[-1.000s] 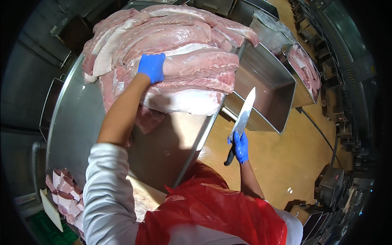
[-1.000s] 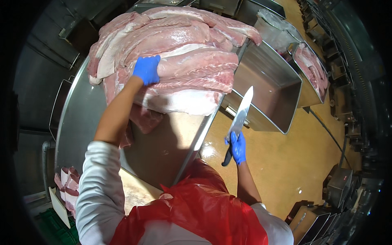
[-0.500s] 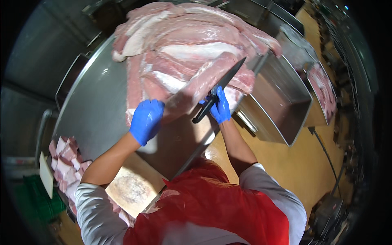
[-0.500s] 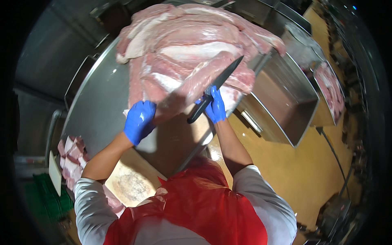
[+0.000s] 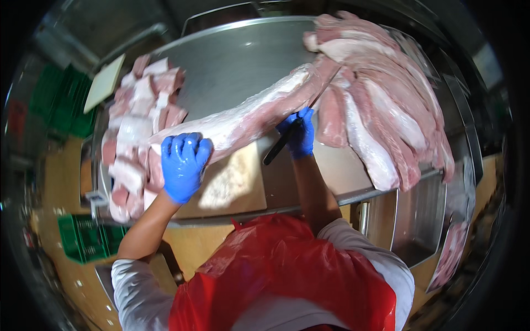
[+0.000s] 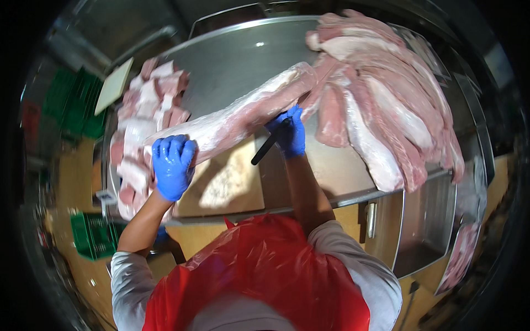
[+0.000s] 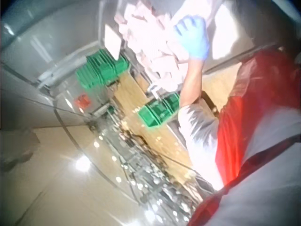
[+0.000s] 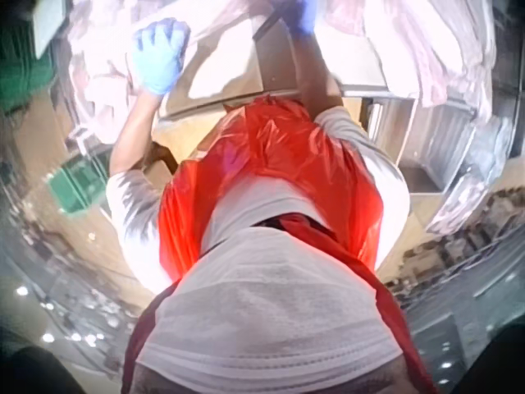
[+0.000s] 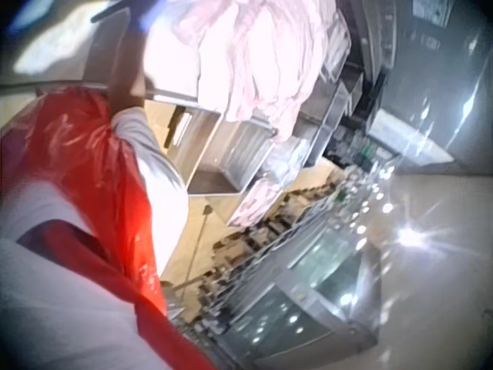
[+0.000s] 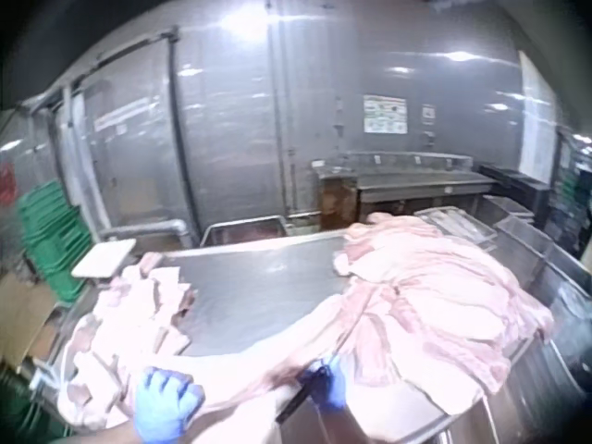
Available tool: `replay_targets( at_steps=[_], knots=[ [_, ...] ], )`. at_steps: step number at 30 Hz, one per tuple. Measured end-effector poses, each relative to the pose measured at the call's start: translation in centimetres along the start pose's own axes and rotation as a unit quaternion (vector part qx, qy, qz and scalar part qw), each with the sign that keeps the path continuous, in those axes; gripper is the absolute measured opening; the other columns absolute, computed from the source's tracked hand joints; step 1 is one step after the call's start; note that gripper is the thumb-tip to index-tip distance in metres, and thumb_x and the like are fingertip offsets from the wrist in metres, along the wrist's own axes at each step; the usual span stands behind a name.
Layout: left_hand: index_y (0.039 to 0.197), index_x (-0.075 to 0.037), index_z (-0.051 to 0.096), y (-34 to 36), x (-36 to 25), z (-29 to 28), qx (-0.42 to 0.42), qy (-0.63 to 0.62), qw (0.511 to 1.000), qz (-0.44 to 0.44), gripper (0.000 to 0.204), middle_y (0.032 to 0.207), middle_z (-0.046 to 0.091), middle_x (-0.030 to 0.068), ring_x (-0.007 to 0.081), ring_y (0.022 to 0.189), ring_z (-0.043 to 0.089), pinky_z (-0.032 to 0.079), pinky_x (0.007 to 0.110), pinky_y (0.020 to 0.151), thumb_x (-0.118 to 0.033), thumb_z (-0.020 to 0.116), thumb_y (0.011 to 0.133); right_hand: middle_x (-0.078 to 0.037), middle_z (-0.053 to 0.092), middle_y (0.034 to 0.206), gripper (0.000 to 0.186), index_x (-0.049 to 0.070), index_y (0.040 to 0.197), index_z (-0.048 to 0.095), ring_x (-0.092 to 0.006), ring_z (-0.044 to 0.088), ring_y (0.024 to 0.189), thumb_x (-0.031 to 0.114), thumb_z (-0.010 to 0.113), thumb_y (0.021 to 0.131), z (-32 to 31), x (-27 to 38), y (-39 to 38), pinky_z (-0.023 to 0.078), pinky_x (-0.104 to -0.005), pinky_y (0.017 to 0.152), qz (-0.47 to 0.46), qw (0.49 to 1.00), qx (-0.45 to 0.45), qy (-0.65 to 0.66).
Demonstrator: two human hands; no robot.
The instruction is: The person repeatedly picks up large pieces of raw pork belly, places them on a cutting board, and slices them into smaller portions using a knife. The cut pieces are stacked on the table and occasionally moved into a nearby metal bin.
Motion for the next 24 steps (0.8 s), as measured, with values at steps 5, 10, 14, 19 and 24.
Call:
replay_targets(
  at_steps=[5,10,14,19,24],
  knots=[
    [0.106,-0.014,0.062,-11.4,1.4,4.4,0.025,-0.029,0.994,-0.105,0.031,0.109,0.062,0.009,0.0296,0.101,0.058,0.042,0.046,0.088,-0.015,0.067,0.076,-0.018,0.049,0.144,0.062,0.007,0.146,0.039,-0.035,0.049,0.132,0.053,0.043,0.105,-5.0,-8.8,-3.6,0.038,-0.0555,0.113,0.125,0.969,-0.173,-0.128],
    [0.118,-0.009,0.057,-26.5,-1.7,11.9,0.162,-0.061,0.953,-0.25,0.039,0.118,0.057,0.0127,0.0314,0.111,0.054,0.04,0.05,0.095,-0.016,0.061,0.08,-0.022,0.044,0.152,0.044,0.004,0.119,0.058,-0.0378,0.043,0.14,0.045,0.049,0.104,-5.4,-9.5,-10.9,0.039,-0.0632,0.11,0.207,0.947,-0.204,-0.14],
    [0.123,-0.005,0.058,-27.2,-4.1,6.9,0.182,-0.152,0.944,-0.229,0.045,0.117,0.058,0.0157,0.0311,0.112,0.055,0.04,0.048,0.093,-0.018,0.064,0.08,-0.023,0.04,0.156,0.033,0.011,0.111,0.061,-0.0399,0.04,0.143,0.042,0.053,0.103,-0.8,-2.8,-14.8,0.04,-0.0644,0.109,0.231,0.905,-0.202,-0.293],
    [0.12,0.0,0.056,-20.0,1.5,9.8,0.365,-0.429,0.736,-0.376,0.048,0.127,0.061,0.0201,0.0387,0.118,0.057,0.043,0.049,0.099,-0.036,0.067,0.091,-0.022,0.047,0.15,0.036,0.01,0.132,0.051,-0.0385,0.051,0.134,0.033,0.055,0.103,-0.6,-2.7,-18.0,0.049,-0.0611,0.101,0.214,0.888,-0.262,-0.313],
    [0.151,-0.001,0.033,-16.5,1.0,20.6,0.121,-0.521,0.789,-0.301,0.089,0.13,0.056,0.0261,0.0392,0.117,0.058,0.047,0.048,0.097,-0.039,0.075,0.082,-0.021,0.049,0.149,0.046,0.008,0.143,0.042,-0.0361,0.052,0.133,0.031,0.051,0.106,2.5,-5.6,-19.2,0.049,-0.0581,0.103,0.217,0.871,-0.279,-0.342]
  ],
)
Point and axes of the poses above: each hand's wrist, its own y-axis towards the middle knuckle, its own z-axis out of the palm, x = y × z, the point moved 2 cm from there along y, towards the middle knuckle
